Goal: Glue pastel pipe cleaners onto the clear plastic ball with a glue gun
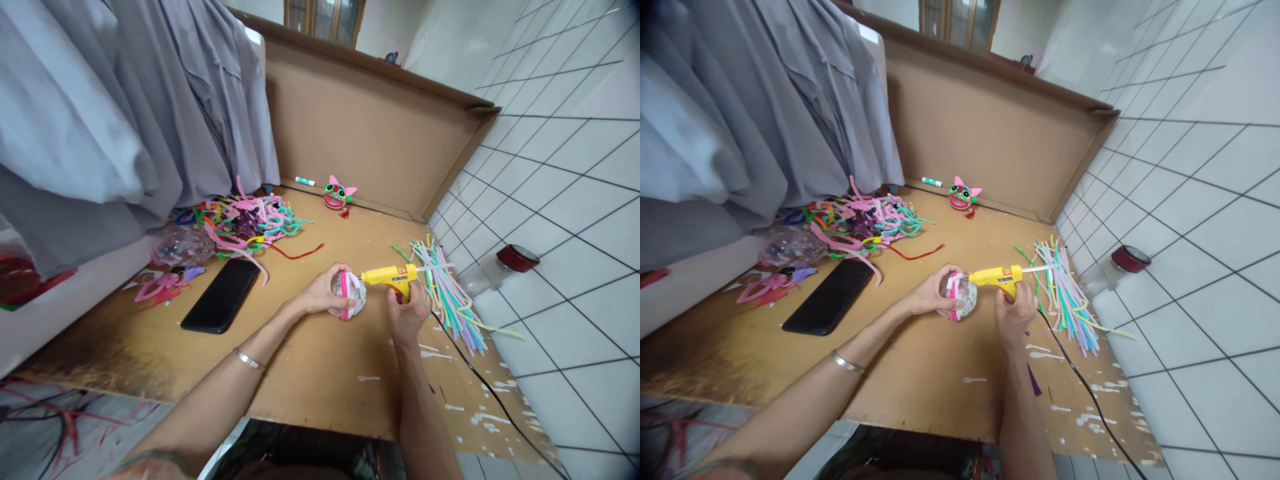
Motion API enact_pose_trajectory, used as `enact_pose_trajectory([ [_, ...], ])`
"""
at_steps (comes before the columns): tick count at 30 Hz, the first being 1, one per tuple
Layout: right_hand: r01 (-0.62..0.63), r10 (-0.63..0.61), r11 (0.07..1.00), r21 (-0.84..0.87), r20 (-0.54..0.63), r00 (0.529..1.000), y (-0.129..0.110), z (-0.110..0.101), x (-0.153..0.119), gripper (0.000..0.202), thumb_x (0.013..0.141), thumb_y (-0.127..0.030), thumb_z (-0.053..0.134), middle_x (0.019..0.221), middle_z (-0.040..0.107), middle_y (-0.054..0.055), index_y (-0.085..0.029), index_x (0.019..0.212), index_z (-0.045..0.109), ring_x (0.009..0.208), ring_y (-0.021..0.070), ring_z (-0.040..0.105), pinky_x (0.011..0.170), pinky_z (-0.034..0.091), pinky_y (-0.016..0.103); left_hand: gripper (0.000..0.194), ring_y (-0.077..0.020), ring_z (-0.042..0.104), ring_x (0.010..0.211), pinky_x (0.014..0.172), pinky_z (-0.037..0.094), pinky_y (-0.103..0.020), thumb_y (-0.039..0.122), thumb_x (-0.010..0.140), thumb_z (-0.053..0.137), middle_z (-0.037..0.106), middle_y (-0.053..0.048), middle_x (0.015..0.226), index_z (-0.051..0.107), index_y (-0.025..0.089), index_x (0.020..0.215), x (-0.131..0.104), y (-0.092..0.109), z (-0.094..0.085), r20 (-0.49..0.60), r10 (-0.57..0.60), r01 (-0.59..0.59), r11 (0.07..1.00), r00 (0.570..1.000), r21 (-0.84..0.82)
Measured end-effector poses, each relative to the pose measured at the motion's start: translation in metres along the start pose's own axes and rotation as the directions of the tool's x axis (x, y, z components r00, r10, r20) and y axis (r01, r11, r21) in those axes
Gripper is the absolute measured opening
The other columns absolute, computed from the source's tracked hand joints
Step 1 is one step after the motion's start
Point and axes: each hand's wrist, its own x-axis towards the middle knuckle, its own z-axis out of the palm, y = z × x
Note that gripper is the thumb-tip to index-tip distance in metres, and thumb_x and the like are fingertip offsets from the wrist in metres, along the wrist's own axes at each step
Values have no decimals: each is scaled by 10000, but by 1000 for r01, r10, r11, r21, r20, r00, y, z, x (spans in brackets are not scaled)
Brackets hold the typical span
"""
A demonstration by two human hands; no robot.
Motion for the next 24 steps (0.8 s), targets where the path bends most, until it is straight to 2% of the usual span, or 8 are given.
enact_pose_trajectory([
  [13, -11, 11, 1000, 11, 33, 999, 0, 0, 1, 135, 760, -187, 503, 669, 464, -17, -249, 723, 390, 674, 189, 481, 649, 347, 293, 653, -149, 529, 813, 756, 449, -257, 316, 577, 820, 570, 16, 906, 513, 202, 1142, -2, 5, 1, 14, -13, 13, 999, 1000, -36],
  [24, 26, -27, 998, 61, 24, 999, 1, 0, 1, 118, 773, -175, 518, 683, 478, -13, -240, 747, 422, 677, 188, 474, 645, 326, 290, 637, -149, 524, 807, 749, 444, -257, 318, 586, 813, 563, 23, 900, 515, 211, 1138, -2, 8, 0, 13, -17, 17, 1000, 1000, 17],
])
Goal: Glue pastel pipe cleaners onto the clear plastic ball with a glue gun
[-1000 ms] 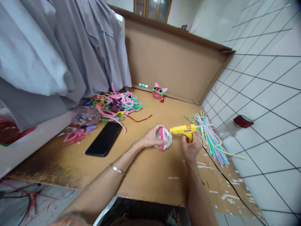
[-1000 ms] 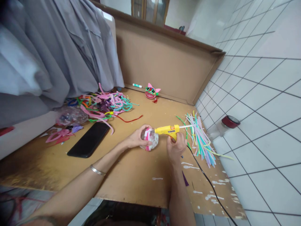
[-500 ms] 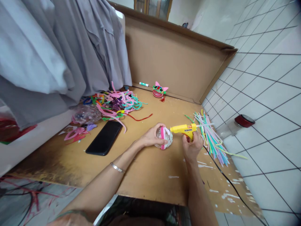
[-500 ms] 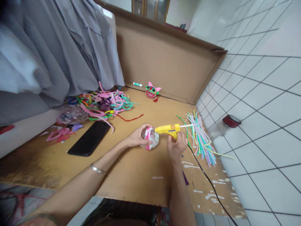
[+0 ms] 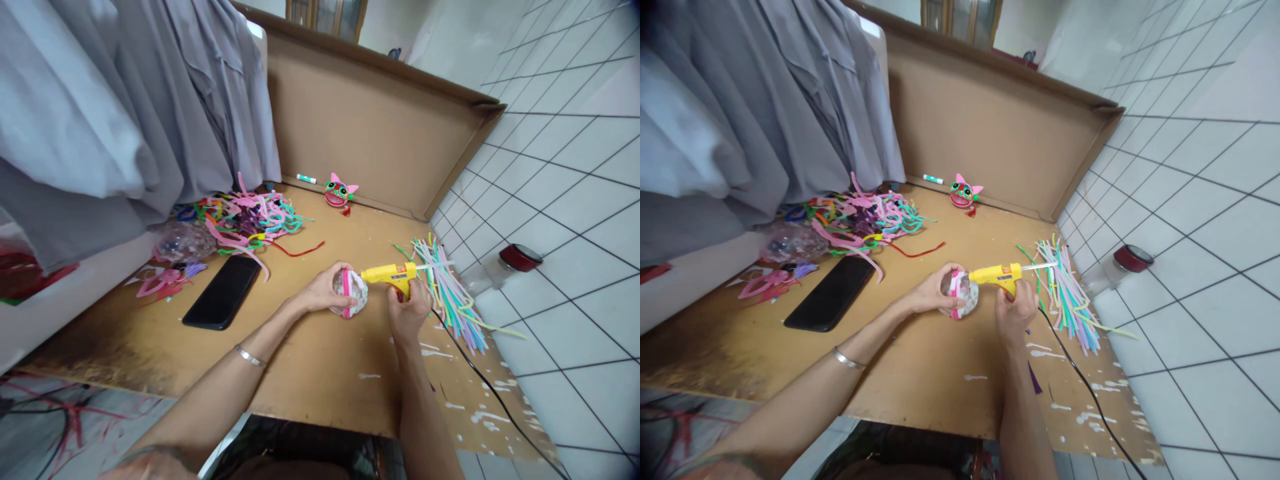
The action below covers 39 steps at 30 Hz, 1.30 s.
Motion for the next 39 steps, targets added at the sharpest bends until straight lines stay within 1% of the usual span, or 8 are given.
enact_pose_trajectory([
  [6, -18, 19, 999, -44, 15, 1000, -2, -1, 1, 117, 784, -218, 507, 680, 485, -9, -247, 732, 406, 680, 190, 486, 649, 346, 298, 647, -152, 528, 813, 757, 448, -263, 312, 578, 816, 563, 20, 908, 512, 205, 1140, 0, 0, 1, 6, -5, 5, 1000, 1000, -24],
  [11, -10, 10, 999, -31, -4, 1000, -3, -1, 1, 128, 780, -194, 511, 666, 471, -17, -245, 728, 406, 664, 182, 469, 649, 344, 294, 656, -153, 536, 820, 765, 452, -263, 311, 576, 822, 571, 20, 919, 517, 206, 1147, 1, -2, 1, 0, 0, 0, 1000, 1000, -15],
  [18, -9, 9, 1000, -22, -9, 1000, -2, -1, 1, 144, 782, -201, 515, 657, 460, -23, -246, 718, 395, 660, 176, 458, 648, 339, 286, 644, -148, 515, 808, 753, 435, -257, 319, 577, 811, 553, 28, 893, 510, 200, 1134, -1, 4, 1, 1, -13, 13, 1000, 1000, -18],
  [29, -62, 62, 998, -25, 10, 998, -1, -1, 1, 182, 761, -213, 517, 659, 446, -28, -250, 694, 352, 647, 164, 440, 651, 341, 283, 640, -150, 526, 813, 745, 449, -258, 309, 581, 812, 561, 25, 894, 520, 202, 1140, 0, 2, 0, -4, -11, 11, 1000, 1000, 12],
  [34, -55, 55, 998, -40, 7, 998, -1, -1, 1, 155, 770, -227, 501, 654, 454, -26, -248, 698, 366, 641, 164, 444, 650, 345, 281, 651, -151, 517, 819, 742, 441, -257, 322, 575, 815, 561, 18, 914, 515, 200, 1141, 0, 0, 1, -1, -2, 2, 1000, 1000, 0],
  [39, -41, 40, 998, -57, -3, 999, -1, -2, 1, 158, 764, -216, 508, 648, 452, -29, -246, 693, 370, 634, 161, 447, 650, 343, 277, 652, -153, 520, 817, 751, 441, -262, 326, 573, 810, 556, 21, 903, 512, 201, 1140, 0, 2, 1, -1, -11, 11, 1000, 1000, -13],
])
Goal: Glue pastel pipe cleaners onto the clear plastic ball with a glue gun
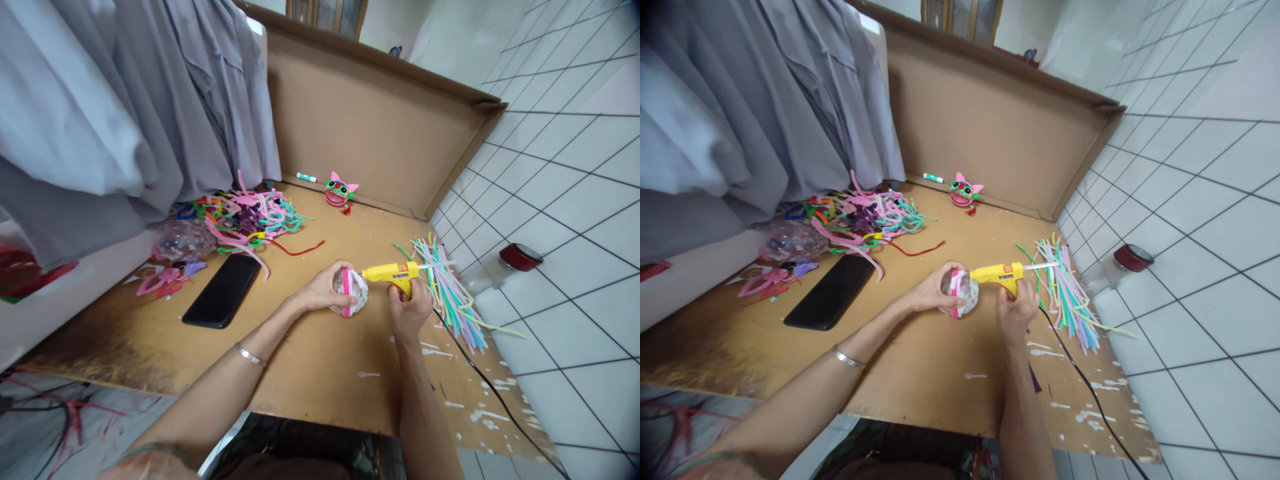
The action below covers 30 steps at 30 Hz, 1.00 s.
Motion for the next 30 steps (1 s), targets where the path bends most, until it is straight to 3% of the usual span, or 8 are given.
enact_pose_trajectory([
  [30, -22, 20, 998, -65, -21, 1000, -1, 4, -2, 120, 760, -224, 512, 656, 486, -15, -248, 707, 407, 673, 184, 493, 680, 368, 308, 649, -145, 516, 792, 736, 445, -257, 327, 579, 809, 557, 30, 877, 515, 206, 1145, -1, 3, 0, 7, -9, 9, 1000, 1000, 23],
])
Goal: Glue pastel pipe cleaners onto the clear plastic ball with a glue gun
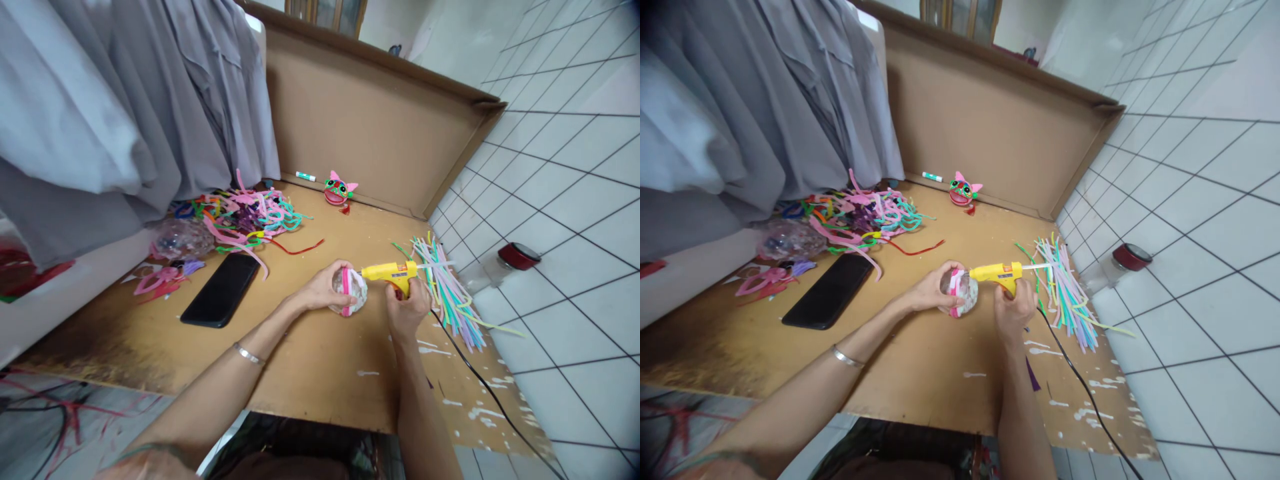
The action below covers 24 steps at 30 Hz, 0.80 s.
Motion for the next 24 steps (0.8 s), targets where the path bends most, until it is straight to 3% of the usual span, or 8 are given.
enact_pose_trajectory([
  [24, -42, 41, 999, 27, 31, 999, 2, -1, 2, 144, 721, -266, 520, 626, 448, -30, -257, 680, 382, 633, 173, 457, 656, 375, 299, 654, -155, 536, 805, 759, 455, -274, 339, 578, 810, 570, 29, 874, 515, 202, 1145, -1, 2, 2, 0, -5, 5, 1000, 1000, -7],
])
